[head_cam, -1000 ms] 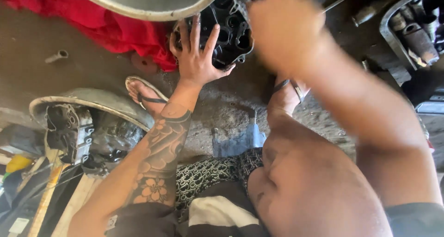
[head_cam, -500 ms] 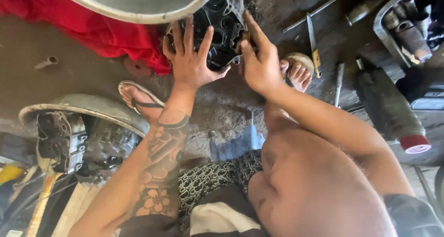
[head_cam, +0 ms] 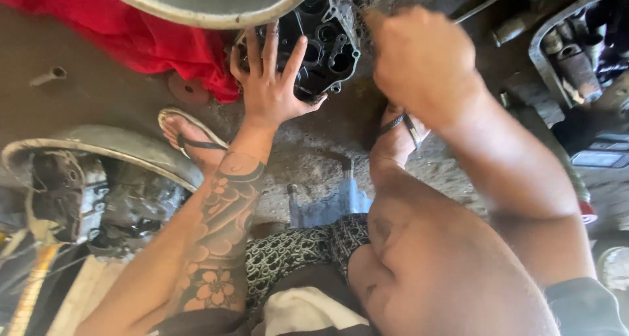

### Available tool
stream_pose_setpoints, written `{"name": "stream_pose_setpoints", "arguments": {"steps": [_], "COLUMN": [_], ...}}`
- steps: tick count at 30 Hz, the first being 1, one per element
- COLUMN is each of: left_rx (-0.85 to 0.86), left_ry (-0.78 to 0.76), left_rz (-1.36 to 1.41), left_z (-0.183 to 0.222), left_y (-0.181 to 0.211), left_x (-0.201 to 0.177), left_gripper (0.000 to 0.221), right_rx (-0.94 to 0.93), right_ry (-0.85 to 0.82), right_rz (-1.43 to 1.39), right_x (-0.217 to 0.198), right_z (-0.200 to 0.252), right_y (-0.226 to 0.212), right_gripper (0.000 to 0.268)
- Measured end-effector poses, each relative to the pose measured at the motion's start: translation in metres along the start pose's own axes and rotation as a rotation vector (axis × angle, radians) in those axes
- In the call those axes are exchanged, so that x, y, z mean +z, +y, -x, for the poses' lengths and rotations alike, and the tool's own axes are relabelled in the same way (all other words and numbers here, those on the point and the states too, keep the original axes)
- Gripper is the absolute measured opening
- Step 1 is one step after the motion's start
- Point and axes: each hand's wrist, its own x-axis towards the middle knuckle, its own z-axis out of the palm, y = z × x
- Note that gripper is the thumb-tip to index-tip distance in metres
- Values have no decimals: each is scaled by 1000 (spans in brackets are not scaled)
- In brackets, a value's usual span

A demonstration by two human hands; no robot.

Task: Using a small hand tool to scrape residue and old gasket material from the surface of a motorcycle engine casing.

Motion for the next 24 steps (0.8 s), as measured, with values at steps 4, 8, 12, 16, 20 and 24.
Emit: {"name": "stream_pose_setpoints", "arguments": {"steps": [4, 8, 12, 16, 20, 24], "left_rx": [-11, 13, 21, 8, 29, 33], "left_ry": [16, 71, 115, 58, 97, 105], "left_rz": [52, 99, 213, 218, 272, 284], "left_z": [-2, -1, -3, 1, 1, 4], "left_y": [-3, -5, -6, -8, -10, -11], "left_x": [-3, -6, -13, -16, -16, -15], "left_gripper": [114, 111, 102, 110, 108, 107], "right_rx": [-28, -39, -20, -200, -234, 104], "right_ry": [-23, -89, -56, -49, 19, -31], "right_rz": [57, 28, 62, 156, 155, 399], "right_x": [-31, -38, -41, -35, -34, 24], "right_z": [-12, -17, -20, -33, -31, -16], "right_y": [4, -7, -18, -13, -32, -85], "right_gripper": [26, 31, 43, 17, 14, 58]}}
